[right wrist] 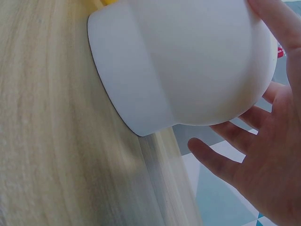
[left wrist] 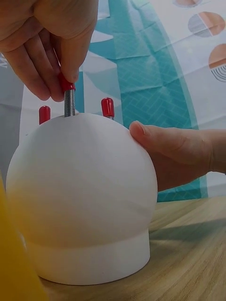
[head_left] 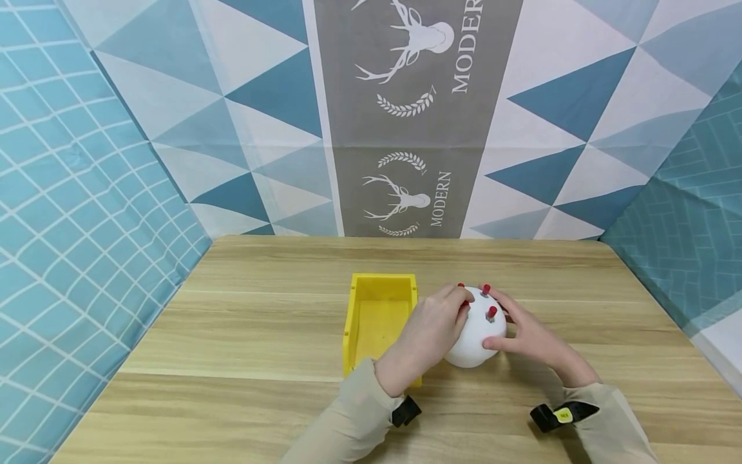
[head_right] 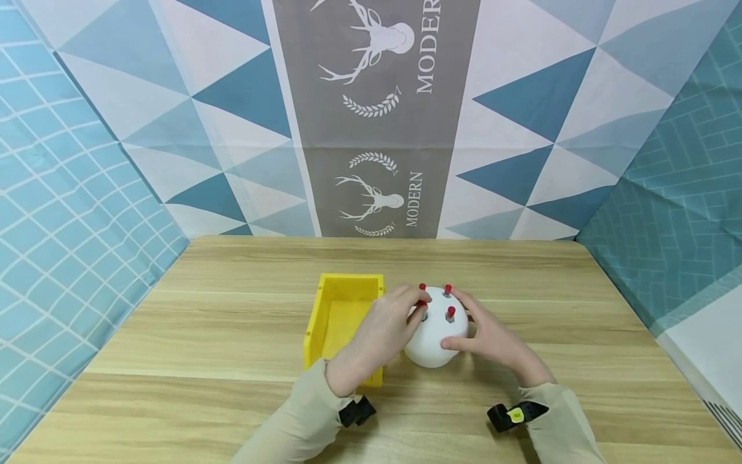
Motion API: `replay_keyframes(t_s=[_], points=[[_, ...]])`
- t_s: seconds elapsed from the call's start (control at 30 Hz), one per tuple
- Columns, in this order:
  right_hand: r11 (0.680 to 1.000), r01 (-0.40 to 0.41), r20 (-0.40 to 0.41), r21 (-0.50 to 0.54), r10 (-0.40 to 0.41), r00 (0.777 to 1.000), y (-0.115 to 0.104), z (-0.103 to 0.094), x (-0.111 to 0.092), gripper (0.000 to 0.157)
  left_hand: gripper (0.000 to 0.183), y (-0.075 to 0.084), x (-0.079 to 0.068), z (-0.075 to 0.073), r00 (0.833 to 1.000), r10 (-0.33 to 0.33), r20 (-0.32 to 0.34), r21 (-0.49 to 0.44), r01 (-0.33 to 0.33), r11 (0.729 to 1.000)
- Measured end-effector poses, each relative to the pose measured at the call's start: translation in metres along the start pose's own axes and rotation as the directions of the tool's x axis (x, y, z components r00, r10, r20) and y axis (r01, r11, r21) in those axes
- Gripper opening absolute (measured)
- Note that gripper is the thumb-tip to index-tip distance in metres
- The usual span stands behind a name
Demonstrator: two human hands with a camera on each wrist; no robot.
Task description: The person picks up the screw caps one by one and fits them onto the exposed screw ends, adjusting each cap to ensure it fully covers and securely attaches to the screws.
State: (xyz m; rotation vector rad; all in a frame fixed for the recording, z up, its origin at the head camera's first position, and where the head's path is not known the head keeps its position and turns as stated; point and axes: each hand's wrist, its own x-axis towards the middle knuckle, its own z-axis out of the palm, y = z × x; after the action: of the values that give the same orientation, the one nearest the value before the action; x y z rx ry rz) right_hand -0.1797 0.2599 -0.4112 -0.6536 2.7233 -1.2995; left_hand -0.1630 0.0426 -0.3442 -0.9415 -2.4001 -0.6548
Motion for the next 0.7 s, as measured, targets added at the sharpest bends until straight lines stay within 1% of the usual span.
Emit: replay_keyframes(t_s=[0.2,0.43,0.7], points=[[1.000,-0.002,-0.003,-0.004,0.002,1.000,0.0005,0.0003,0.0006,0.087,0.010,-0.0007,-0.0002,0.0004,1.000,0.012,-0.002,0.009,-0.012,1.000],[1.000,0.001,-0.004,0.001,-0.001,1.000,0.0009,0.0000,0.0005,0.087,0.010,-0.0028,-0.0005,0.0025,0.998,0.053,-0.030,0.053,-0.052,0.997],[1.000,0.003,-0.001,-0.001,-0.003,1.000,0.0007,0.0001,0.0000,0.087,0.011,-0.0017,-0.0003,0.0020,0.998,0.061,-0.033,0.085,-0.058,0.995]])
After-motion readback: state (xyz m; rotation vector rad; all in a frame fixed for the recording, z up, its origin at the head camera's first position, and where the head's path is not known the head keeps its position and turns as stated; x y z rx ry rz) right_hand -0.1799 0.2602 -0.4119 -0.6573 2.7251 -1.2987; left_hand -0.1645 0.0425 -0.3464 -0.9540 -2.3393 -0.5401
